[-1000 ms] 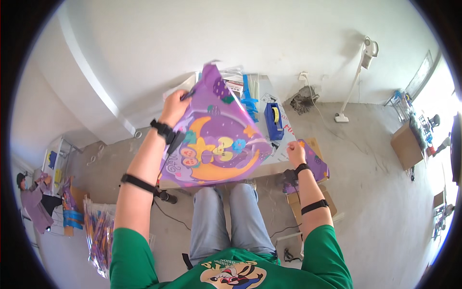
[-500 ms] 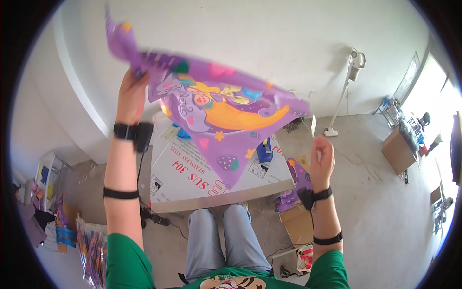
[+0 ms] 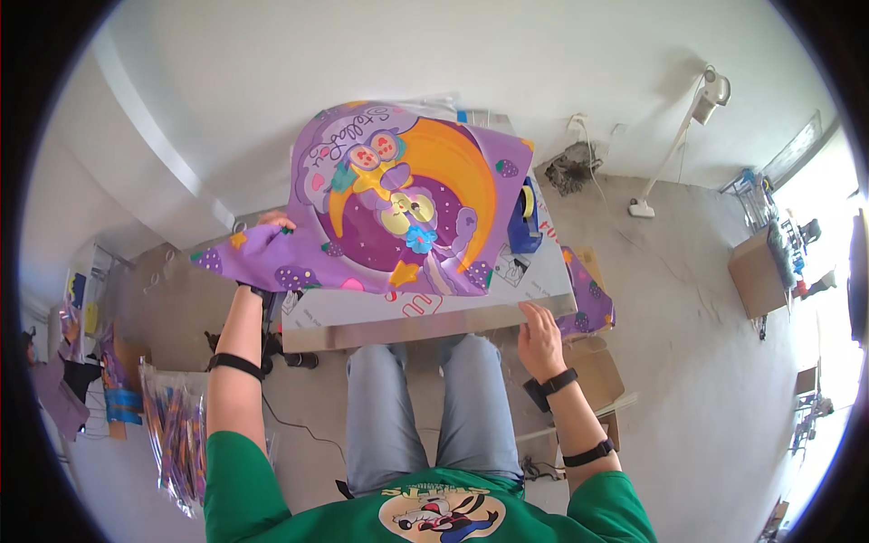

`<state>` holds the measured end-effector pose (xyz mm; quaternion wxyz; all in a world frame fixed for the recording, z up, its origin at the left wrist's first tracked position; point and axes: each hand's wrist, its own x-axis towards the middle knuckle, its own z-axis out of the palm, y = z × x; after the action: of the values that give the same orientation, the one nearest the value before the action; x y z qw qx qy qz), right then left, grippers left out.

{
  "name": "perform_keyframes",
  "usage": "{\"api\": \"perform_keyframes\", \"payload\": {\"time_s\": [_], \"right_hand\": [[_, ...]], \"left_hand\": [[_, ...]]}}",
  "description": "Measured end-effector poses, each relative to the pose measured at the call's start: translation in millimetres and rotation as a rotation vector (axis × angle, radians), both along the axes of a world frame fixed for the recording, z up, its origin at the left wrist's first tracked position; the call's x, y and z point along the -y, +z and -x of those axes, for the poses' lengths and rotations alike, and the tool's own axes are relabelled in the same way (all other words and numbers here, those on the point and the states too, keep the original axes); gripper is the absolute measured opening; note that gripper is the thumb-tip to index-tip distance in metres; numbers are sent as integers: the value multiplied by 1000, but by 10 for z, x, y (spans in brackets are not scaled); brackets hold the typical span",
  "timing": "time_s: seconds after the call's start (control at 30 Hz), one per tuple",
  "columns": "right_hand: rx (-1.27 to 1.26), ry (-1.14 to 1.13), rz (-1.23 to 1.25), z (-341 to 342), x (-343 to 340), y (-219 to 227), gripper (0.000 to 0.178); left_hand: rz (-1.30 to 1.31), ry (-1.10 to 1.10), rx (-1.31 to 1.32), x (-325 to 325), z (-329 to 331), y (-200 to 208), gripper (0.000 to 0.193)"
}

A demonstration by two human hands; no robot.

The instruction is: Assembling a purple plastic kite by inserting fiberglass rods and securing them with tape.

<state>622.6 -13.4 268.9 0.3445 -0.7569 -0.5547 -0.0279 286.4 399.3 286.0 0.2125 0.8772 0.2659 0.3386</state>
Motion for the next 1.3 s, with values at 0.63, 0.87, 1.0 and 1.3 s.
{"api": "perform_keyframes", "payload": {"time_s": [0.63,0.87,1.0,1.3], "right_hand": [[-38,276,353,907,-168,-801,32],[-34,248,376,996,-23,-808,30],[-69,255,376,1103,-23,-749,29],[-97,234,390,1166,126,-762,35]], "left_hand": [[1181,936,561,417,1367,-2081,34],[43,951,328,1727,501,-978,30],[486,400,151,2340,-224,-609,23],[2058,272,296,2919,-1152,-1828,32]]}}
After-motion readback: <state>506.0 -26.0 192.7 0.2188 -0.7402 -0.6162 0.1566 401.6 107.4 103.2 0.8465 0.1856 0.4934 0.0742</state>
